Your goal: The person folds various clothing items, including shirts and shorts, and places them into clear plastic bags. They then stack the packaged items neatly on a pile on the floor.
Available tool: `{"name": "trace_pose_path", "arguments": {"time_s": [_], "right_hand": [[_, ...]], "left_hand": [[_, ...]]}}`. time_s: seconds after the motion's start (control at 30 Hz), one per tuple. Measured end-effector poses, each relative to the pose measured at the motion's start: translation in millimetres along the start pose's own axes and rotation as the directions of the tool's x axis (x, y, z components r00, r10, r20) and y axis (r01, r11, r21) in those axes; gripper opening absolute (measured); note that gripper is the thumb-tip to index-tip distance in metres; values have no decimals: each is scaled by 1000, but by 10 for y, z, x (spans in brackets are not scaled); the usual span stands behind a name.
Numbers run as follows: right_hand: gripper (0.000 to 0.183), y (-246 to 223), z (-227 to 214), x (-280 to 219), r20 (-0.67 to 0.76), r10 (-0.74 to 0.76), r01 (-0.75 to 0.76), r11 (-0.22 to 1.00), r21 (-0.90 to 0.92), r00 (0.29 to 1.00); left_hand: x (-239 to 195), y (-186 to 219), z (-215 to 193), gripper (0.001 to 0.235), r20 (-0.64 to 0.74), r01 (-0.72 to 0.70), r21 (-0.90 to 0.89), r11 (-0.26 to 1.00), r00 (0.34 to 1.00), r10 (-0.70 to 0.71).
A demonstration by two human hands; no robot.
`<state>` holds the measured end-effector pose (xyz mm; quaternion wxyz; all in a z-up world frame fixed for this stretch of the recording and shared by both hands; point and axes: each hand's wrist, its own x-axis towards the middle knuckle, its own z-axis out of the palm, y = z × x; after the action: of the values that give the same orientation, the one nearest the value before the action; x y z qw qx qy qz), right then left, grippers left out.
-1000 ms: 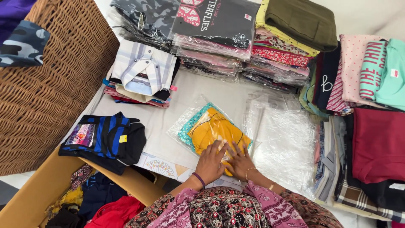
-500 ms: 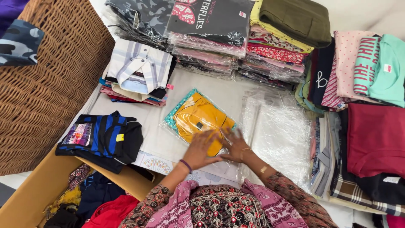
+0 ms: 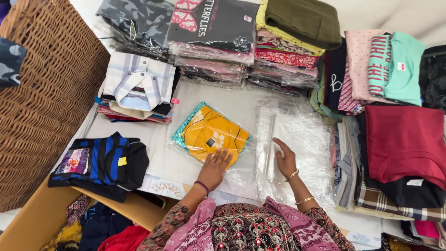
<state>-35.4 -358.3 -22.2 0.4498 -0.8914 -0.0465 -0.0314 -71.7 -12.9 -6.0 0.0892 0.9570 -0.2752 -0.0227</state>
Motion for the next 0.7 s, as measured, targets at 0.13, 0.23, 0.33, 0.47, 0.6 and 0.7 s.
{"name": "trace_pose_path", "arguments": {"time_s": [0.13, 0.23, 0.33, 0.47, 0.6, 0.7], "right_hand": [[70, -471, -208, 94, -35, 52, -48, 994, 100, 998], [100, -1178, -324, 81, 127, 45, -60, 991, 117, 991], [85, -1174, -331, -191, 384, -392, 265, 901, 345, 836], [46, -813, -370, -716, 456, -496, 274, 839, 469, 739], [27, -637, -306, -1112, 282, -515, 316, 786, 530, 809], [34, -665, -199, -1259, 175, -298, 161, 825, 541, 938]], "left_hand": [[2, -289, -736, 57, 48, -15, -522, 853, 998, 47], [-179, -353, -1565, 54, 120, -64, -758, 649, 964, 236], [-525, -295, -1997, 62, 112, -88, -906, 414, 894, 434], [-1053, -87, -2304, 75, 231, 49, -927, 372, 855, 464], [-1367, 152, -2353, 59, -115, -176, -955, 240, 962, 248], [-1584, 130, -1895, 57, 158, 154, -962, 225, 987, 2]]}}
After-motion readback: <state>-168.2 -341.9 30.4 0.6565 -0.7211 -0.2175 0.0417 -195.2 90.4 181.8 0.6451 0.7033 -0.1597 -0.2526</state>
